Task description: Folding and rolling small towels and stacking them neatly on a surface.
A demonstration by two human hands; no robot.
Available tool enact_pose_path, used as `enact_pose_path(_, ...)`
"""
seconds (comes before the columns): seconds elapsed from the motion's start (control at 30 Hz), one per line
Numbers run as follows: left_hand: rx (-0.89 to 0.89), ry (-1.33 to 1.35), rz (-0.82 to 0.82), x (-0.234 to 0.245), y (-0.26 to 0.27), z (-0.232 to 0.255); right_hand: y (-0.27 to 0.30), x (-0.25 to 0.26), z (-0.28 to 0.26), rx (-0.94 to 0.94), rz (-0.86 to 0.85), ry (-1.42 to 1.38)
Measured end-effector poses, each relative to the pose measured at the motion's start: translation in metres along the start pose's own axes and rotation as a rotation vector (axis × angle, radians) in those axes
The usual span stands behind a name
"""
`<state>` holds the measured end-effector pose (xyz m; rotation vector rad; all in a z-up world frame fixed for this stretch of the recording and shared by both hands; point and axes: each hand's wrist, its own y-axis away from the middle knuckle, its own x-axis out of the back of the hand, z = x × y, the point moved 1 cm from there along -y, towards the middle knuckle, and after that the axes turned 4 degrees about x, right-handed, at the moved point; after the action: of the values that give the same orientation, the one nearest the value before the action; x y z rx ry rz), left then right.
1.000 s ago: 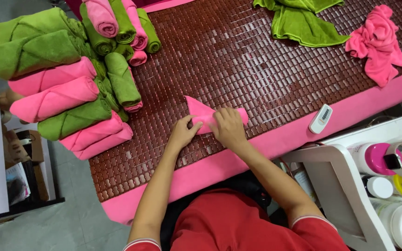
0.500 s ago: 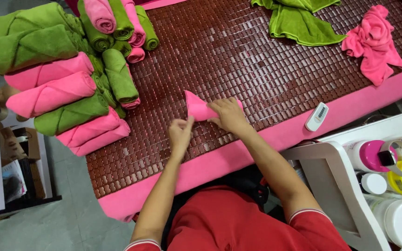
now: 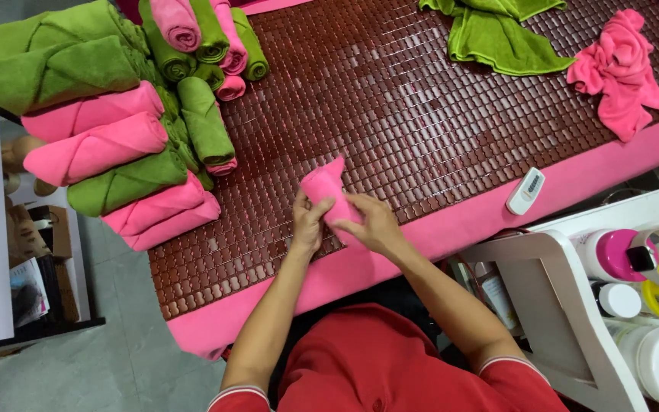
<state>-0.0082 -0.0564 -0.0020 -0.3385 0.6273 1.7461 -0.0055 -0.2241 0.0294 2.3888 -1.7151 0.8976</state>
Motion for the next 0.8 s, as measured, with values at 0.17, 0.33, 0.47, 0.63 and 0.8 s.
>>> enact_pose_path(0.17,0.153,-0.036,-0.365,-0.006,0.019,0.057,0.008,0.006,0.026,-0.2,0.179,-0.596)
enact_pose_path(0.33,0.221,-0.327,-0.598,0.014,-0.002,0.07,0.007,-0.003,0.023,-0.235,-0.073,-0.966)
enact_pose_path(0.47,0.164,-0.82,-0.644,0.02,-0.006,0.101,0.01,-0.028,0.039,-0.239,-0.041,-0.813)
enact_pose_path(0.63,0.108,-1.301,-0.662,0.012,-0.004,0.089,0.011,-0.038,0.044,-0.351,-0.029,-0.725)
enact_pose_path(0.8,-0.06,-1.337,-0.604,0.031,-0.031,0.051,0.008,-0.017,0.029,-0.284,-0.287,-0.723)
